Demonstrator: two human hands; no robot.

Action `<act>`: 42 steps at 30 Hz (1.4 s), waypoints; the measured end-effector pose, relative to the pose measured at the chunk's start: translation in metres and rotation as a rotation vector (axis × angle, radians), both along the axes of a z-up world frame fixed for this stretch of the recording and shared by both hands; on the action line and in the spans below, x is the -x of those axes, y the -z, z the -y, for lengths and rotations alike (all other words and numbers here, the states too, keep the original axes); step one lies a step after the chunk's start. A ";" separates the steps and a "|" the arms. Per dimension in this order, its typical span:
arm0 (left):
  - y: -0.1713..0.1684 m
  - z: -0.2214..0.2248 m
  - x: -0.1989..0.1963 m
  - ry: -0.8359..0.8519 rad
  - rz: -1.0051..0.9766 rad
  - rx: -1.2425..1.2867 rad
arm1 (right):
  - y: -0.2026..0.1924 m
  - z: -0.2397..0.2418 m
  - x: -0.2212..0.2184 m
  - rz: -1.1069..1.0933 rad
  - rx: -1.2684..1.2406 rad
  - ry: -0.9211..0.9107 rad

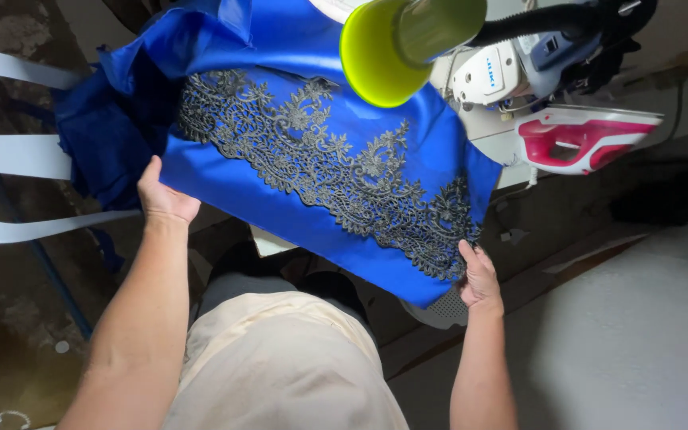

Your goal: Smoothing and ironing a piece of blue fabric on a workstation in a sewing factory.

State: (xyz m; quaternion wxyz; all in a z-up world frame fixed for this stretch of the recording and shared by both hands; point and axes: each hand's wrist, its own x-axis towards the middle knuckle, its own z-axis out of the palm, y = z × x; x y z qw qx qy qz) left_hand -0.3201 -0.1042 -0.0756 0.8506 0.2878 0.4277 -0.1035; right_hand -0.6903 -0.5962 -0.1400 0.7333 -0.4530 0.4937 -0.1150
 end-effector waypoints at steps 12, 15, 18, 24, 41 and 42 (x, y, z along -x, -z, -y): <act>-0.025 -0.011 0.015 -0.056 0.261 0.164 | 0.086 0.027 0.016 -0.107 0.007 0.093; -0.034 -0.012 0.016 -0.081 0.277 0.195 | 0.042 0.006 -0.001 -0.110 -0.003 0.070; -0.047 -0.009 0.013 -0.076 0.231 0.198 | -0.004 -0.016 -0.017 -0.101 -0.021 0.052; -0.029 -0.016 -0.005 -0.029 0.232 0.230 | -0.036 -0.024 -0.021 -0.084 -0.021 0.043; -0.001 -0.031 -0.019 -0.013 0.324 0.181 | -0.091 -0.044 -0.038 -0.177 0.020 0.055; -0.004 -0.032 -0.022 -0.015 0.329 0.183 | -0.089 -0.045 -0.035 -0.172 0.022 0.053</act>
